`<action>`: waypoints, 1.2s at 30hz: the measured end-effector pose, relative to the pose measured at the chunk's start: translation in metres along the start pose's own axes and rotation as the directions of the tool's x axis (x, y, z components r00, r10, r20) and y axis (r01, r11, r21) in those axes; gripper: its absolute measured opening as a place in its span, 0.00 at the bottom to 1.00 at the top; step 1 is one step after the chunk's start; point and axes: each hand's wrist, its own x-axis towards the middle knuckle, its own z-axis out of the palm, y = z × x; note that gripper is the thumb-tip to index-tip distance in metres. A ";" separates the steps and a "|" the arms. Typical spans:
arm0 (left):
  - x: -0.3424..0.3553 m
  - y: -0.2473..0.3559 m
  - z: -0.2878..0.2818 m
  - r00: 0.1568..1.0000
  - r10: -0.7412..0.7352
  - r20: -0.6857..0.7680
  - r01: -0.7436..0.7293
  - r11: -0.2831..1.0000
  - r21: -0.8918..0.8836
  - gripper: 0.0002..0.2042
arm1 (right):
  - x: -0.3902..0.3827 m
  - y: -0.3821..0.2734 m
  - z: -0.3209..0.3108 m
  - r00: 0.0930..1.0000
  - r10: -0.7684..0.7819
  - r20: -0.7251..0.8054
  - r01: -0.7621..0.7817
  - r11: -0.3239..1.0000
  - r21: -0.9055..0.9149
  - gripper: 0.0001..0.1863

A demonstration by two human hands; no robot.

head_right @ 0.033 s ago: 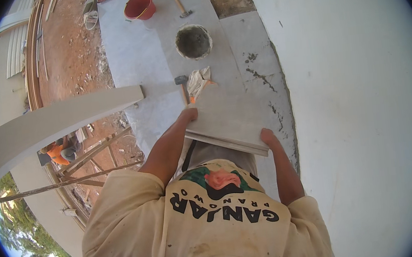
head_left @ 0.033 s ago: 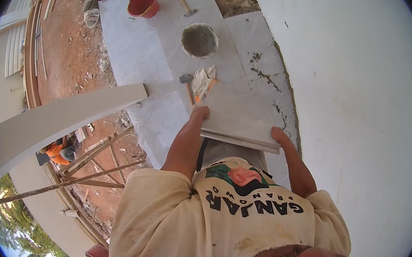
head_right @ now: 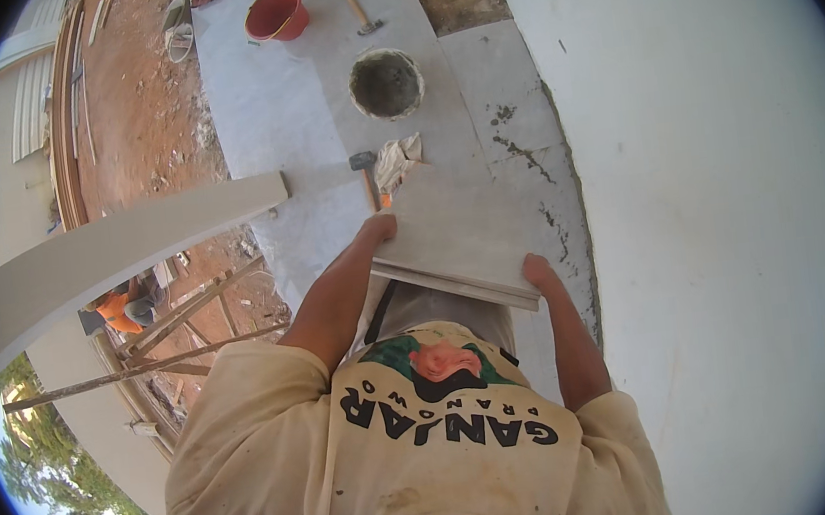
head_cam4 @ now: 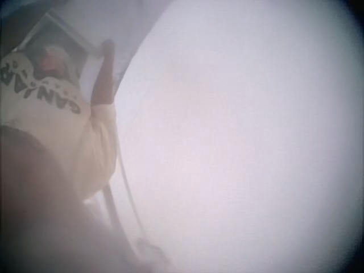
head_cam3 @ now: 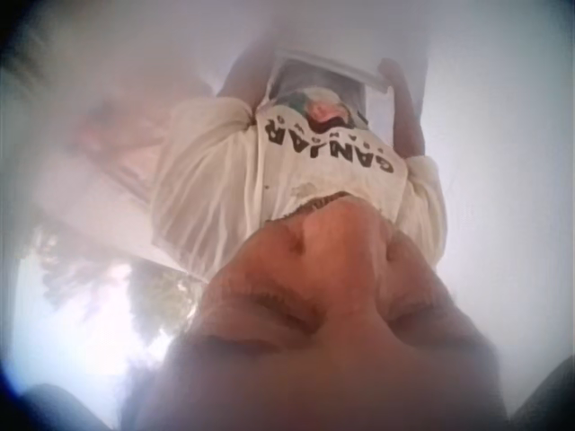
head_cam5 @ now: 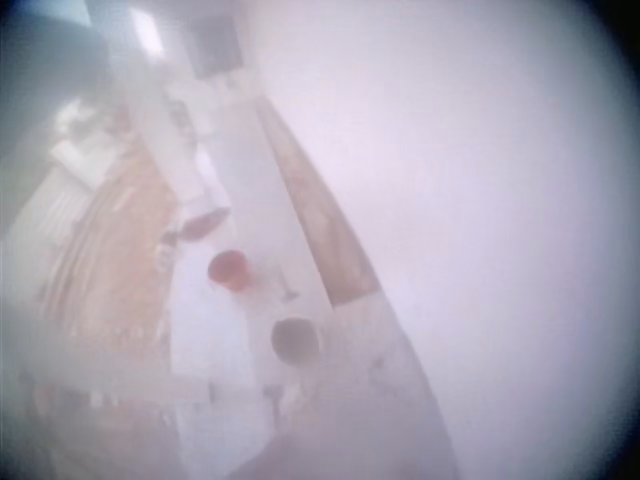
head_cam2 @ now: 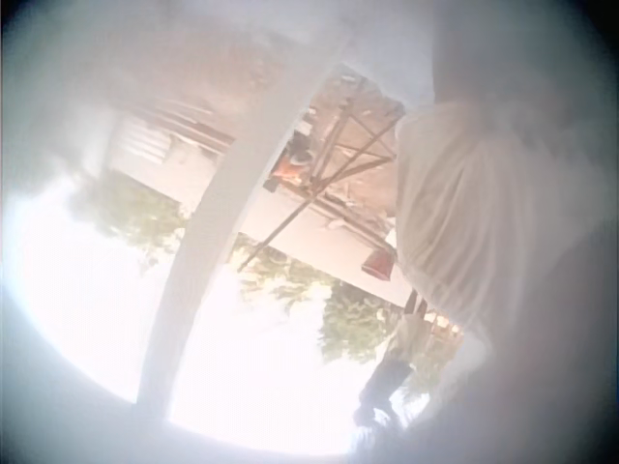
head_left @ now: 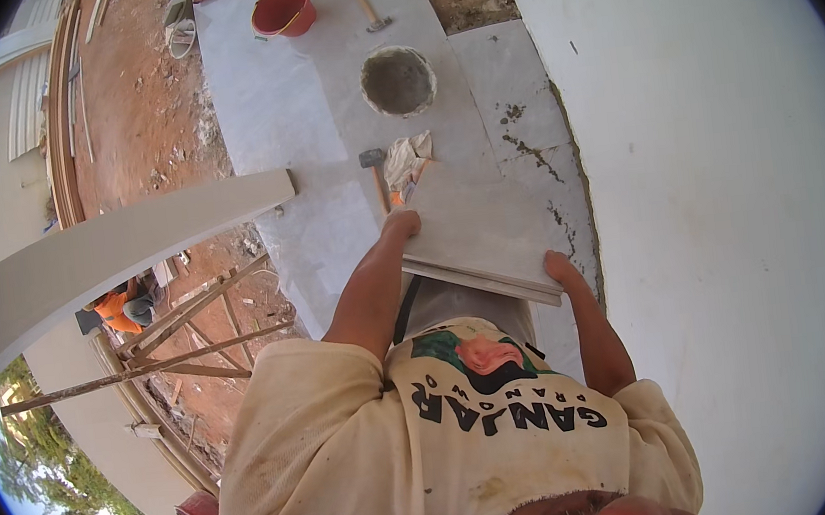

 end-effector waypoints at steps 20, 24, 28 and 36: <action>0.190 -0.007 -0.072 0.978 0.074 -0.196 -0.096 0.990 -0.100 0.17 | 0.164 0.001 -0.074 0.986 0.140 -0.093 -0.129 0.986 0.107 0.22; 0.197 0.004 -0.070 0.969 0.088 -0.229 -0.114 0.988 -0.104 0.18 | 0.178 0.019 -0.061 0.979 0.187 -0.078 -0.178 0.977 0.115 0.22; 0.223 -0.024 -0.035 0.972 -0.145 -0.186 0.058 0.912 -0.407 0.22 | 0.192 0.014 -0.055 0.988 0.133 -0.077 -0.130 0.991 0.041 0.16; 0.182 -0.001 -0.044 0.964 0.014 -0.264 -0.079 0.968 -0.238 0.20 | 0.190 0.027 -0.033 0.999 0.043 -0.010 -0.044 0.985 -0.167 0.14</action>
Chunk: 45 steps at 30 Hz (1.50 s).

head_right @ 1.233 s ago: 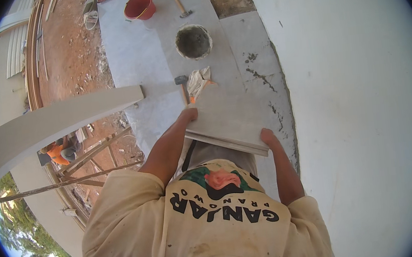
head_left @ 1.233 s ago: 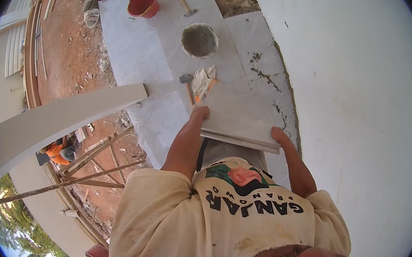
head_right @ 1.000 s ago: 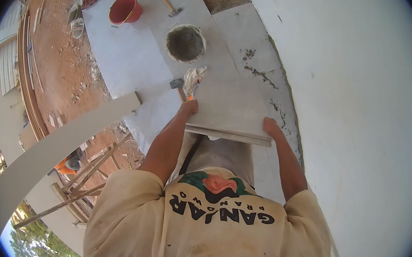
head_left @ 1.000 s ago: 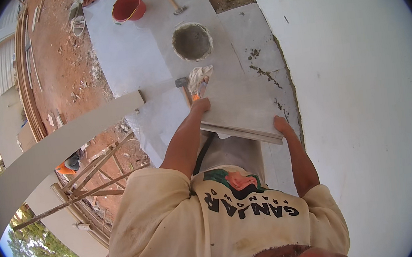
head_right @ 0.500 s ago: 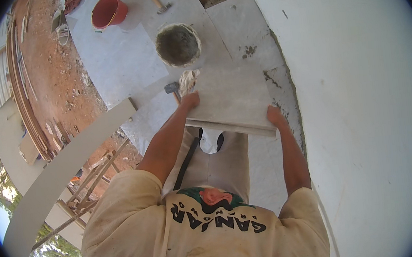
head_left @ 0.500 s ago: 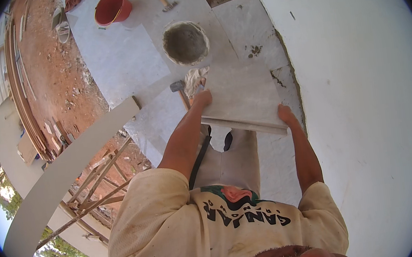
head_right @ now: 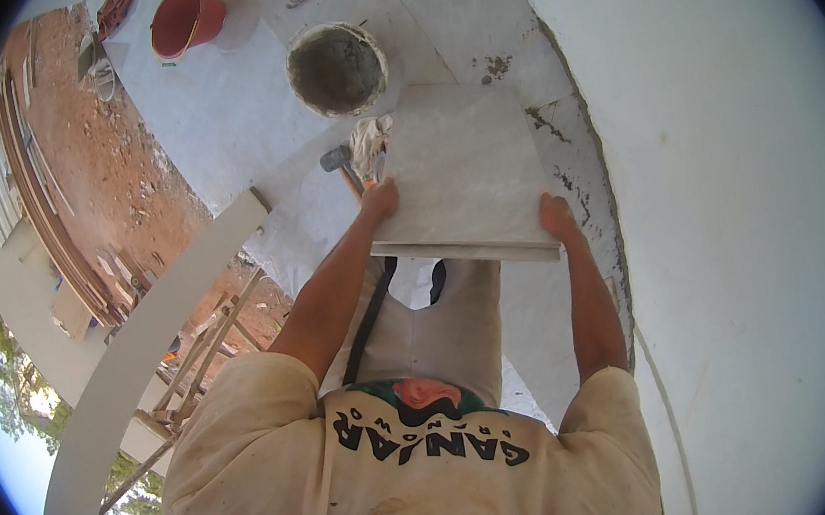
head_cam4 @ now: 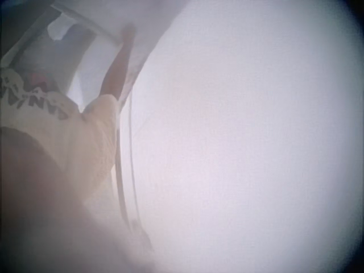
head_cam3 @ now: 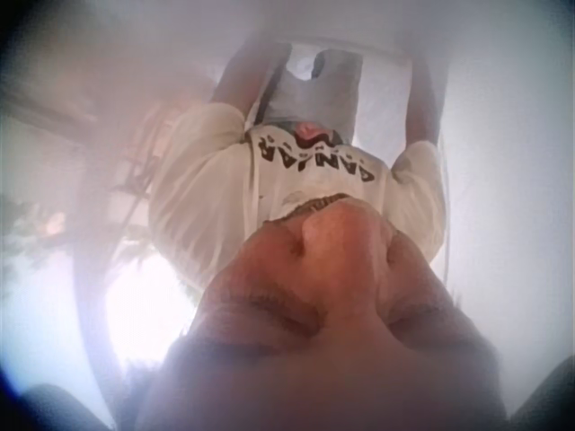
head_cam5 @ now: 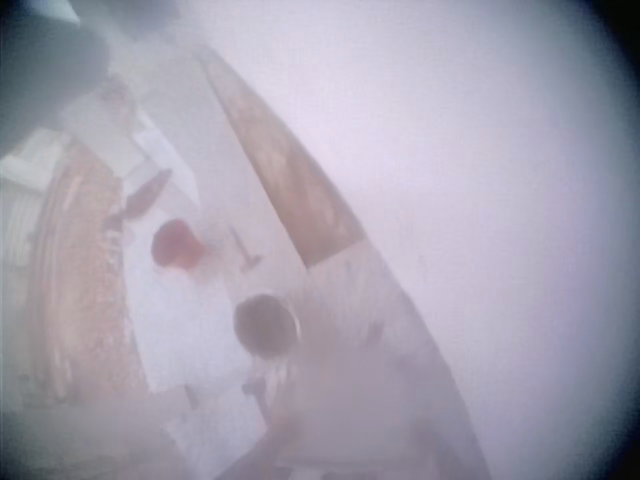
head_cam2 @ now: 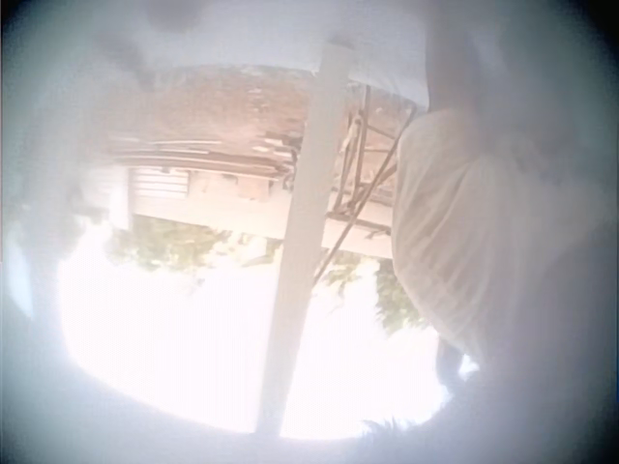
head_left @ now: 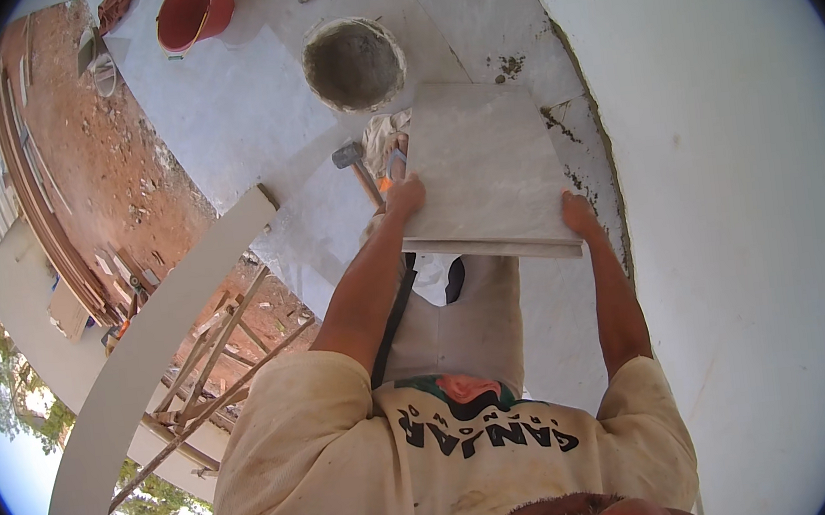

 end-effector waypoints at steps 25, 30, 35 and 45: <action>0.010 -0.076 0.220 0.924 -0.369 -0.098 0.273 0.818 -0.507 0.35 | 0.008 0.000 0.219 0.887 0.449 0.109 -0.351 0.500 0.792 0.25; 0.037 -0.117 0.283 0.950 -0.307 0.058 0.243 0.608 -0.756 0.37 | 0.039 -0.002 0.311 0.868 0.481 0.128 -0.342 0.390 0.855 0.29; 0.081 -0.123 0.313 0.947 -0.296 0.122 0.281 0.585 -0.761 0.43 | 0.085 0.007 0.375 0.864 0.499 0.066 -0.272 0.352 0.896 0.33; 0.133 -0.150 0.351 0.945 -0.321 0.062 0.266 0.643 -0.718 0.40 | 0.131 -0.001 0.420 0.816 0.575 0.066 -0.341 0.384 0.858 0.35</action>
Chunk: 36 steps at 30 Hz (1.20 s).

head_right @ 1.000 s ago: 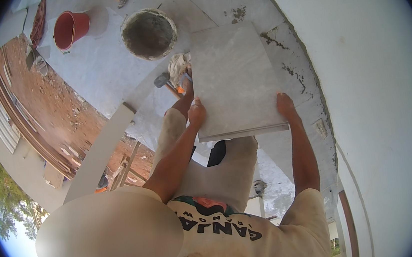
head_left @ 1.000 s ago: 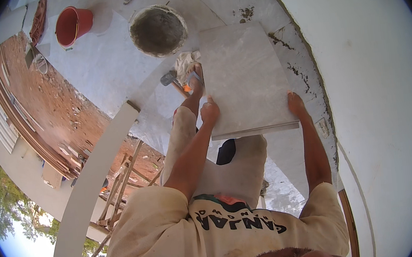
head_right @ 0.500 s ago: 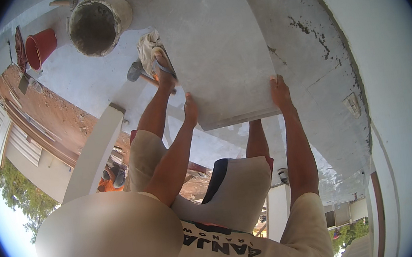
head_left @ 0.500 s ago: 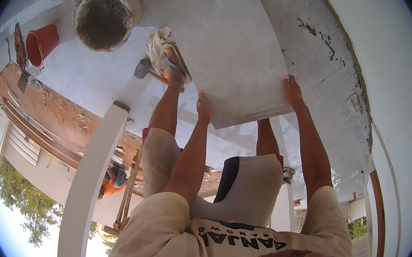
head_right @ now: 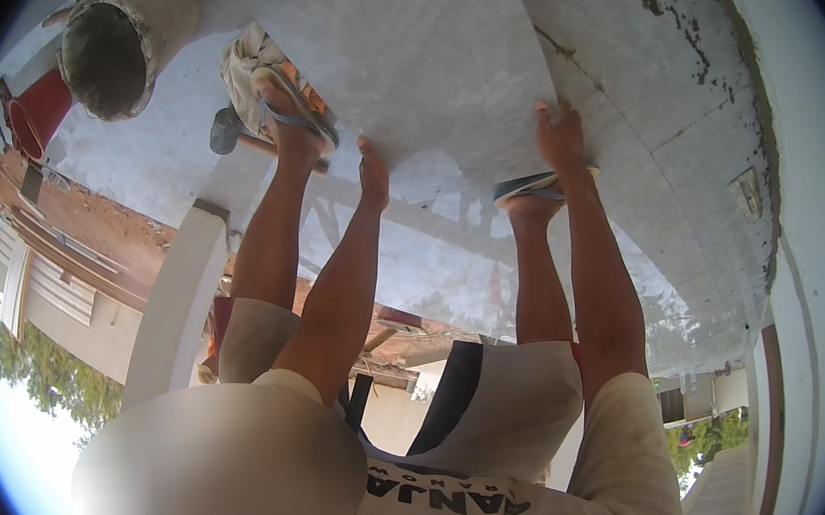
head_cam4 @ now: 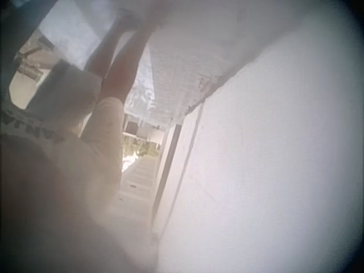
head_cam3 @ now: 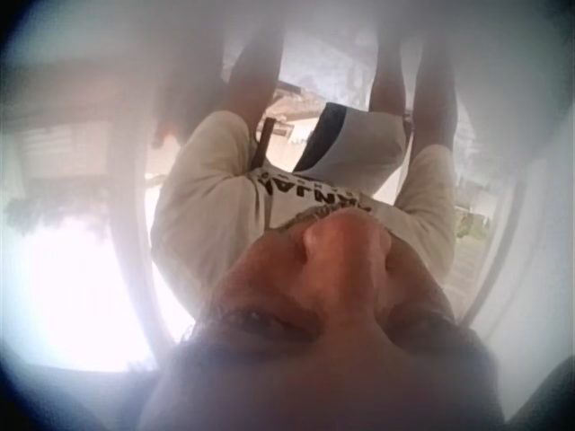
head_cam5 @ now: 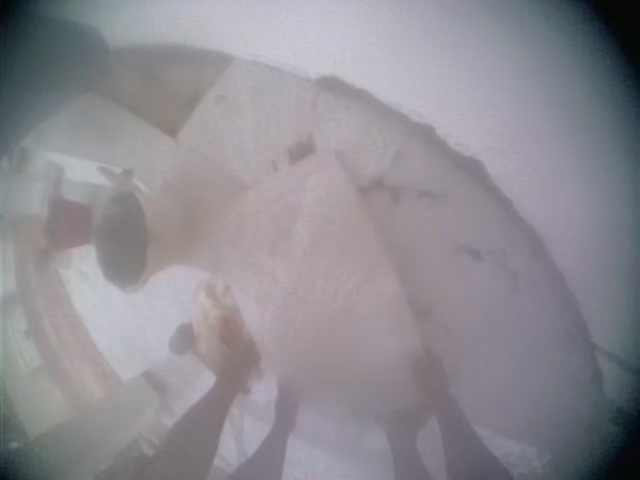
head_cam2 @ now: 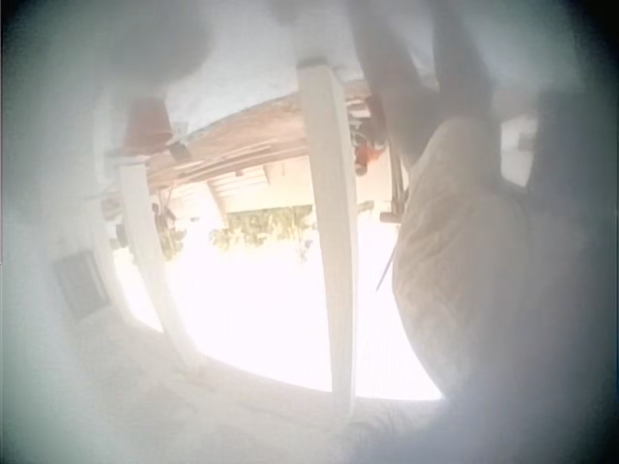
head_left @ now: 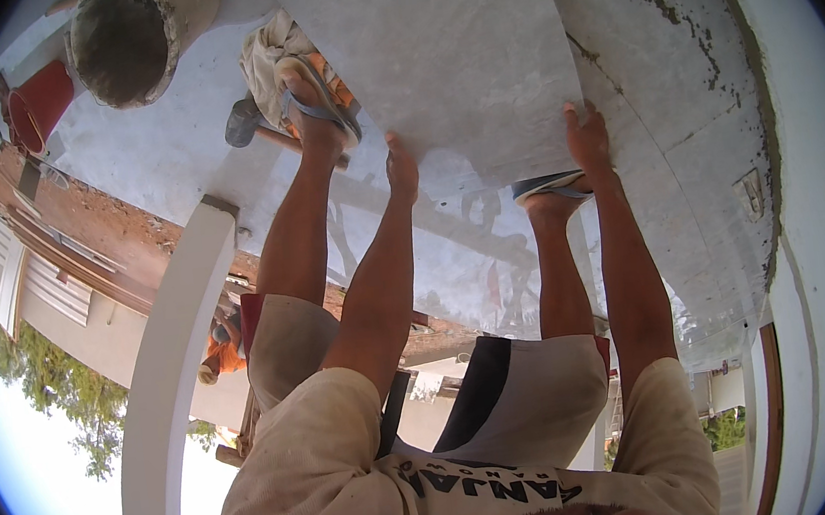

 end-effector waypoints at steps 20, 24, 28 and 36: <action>-0.002 0.020 0.009 0.985 0.118 -0.125 -0.037 0.857 0.515 0.35 | 0.010 -0.004 0.017 0.992 0.000 -0.129 -0.014 0.994 -0.108 0.33; -0.004 0.024 0.013 0.979 0.148 -0.140 -0.050 0.840 0.540 0.33 | 0.009 -0.009 0.014 0.995 0.019 -0.095 -0.035 0.986 -0.166 0.32; 0.004 0.014 0.004 0.983 0.169 -0.075 -0.098 0.822 0.561 0.30 | 0.004 -0.005 0.018 0.992 -0.057 -0.113 0.032 0.977 -0.212 0.31; 0.018 0.040 0.008 0.891 0.418 -0.178 -0.261 0.791 0.553 0.23 | -0.009 0.002 0.014 0.986 -0.123 -0.110 0.107 0.984 -0.140 0.30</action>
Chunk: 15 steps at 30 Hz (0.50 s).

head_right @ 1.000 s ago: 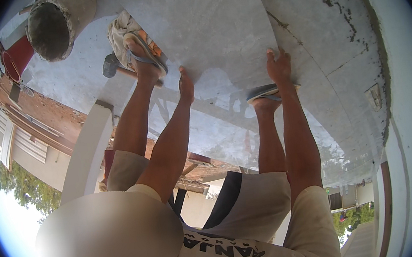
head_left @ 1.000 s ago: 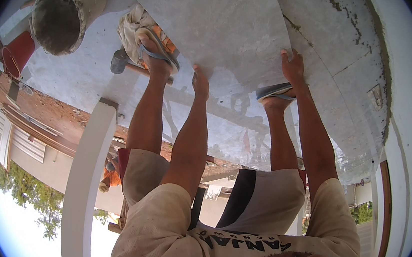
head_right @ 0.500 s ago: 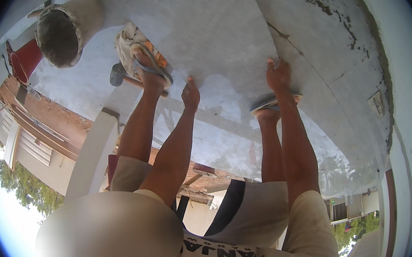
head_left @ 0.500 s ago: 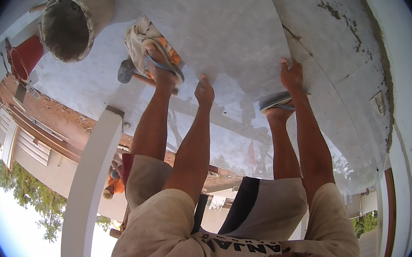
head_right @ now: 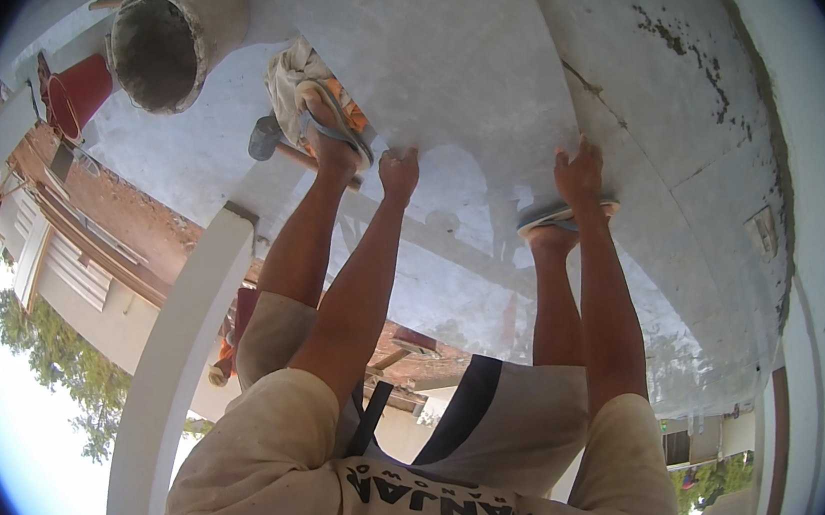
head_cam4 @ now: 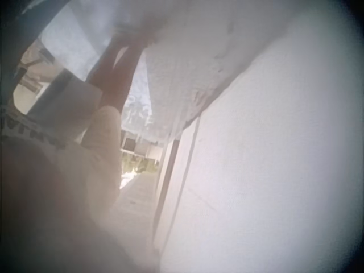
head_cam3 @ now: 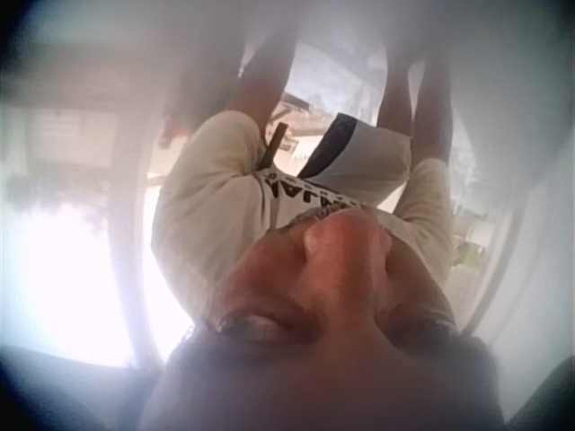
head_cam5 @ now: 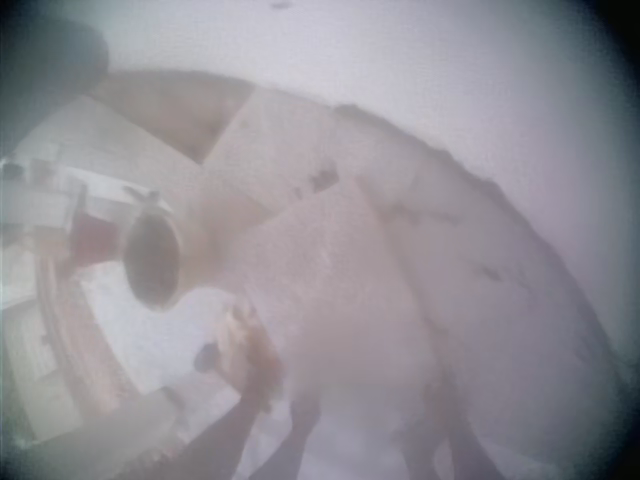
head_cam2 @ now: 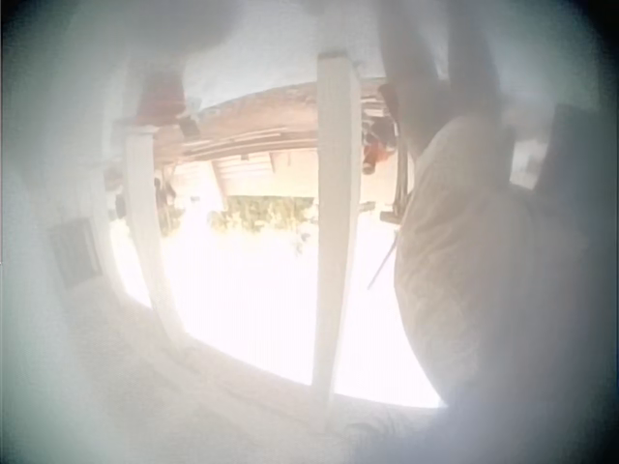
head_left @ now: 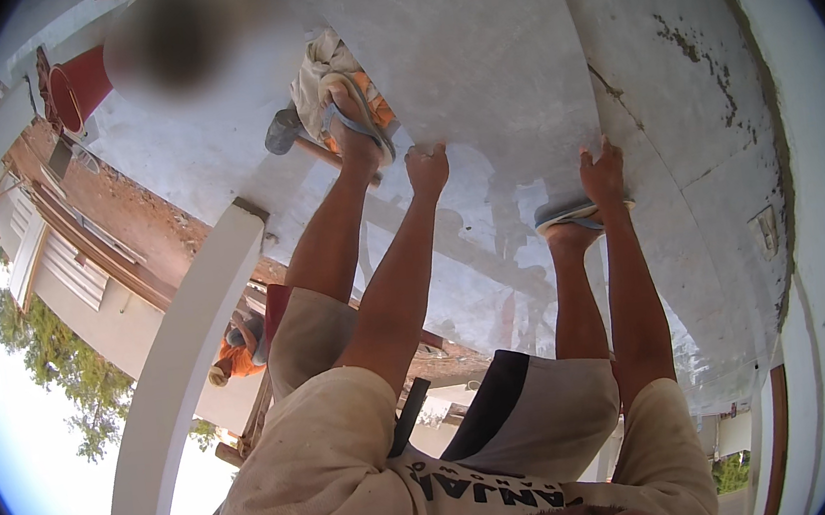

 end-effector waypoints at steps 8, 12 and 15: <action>0.037 0.057 -0.036 0.993 -0.058 -0.107 0.053 0.997 -0.049 0.16 | -0.002 -0.013 0.011 0.980 0.170 -0.103 -0.170 0.985 0.010 0.31; 0.035 0.039 -0.030 0.988 0.015 -0.156 -0.037 0.989 -0.142 0.14 | -0.003 -0.025 -0.001 0.971 0.224 -0.085 -0.223 0.975 0.017 0.29; 0.036 0.042 -0.035 0.993 0.013 -0.117 -0.019 0.998 -0.056 0.14 | -0.004 -0.016 0.006 0.963 0.234 -0.137 -0.226 0.972 0.069 0.30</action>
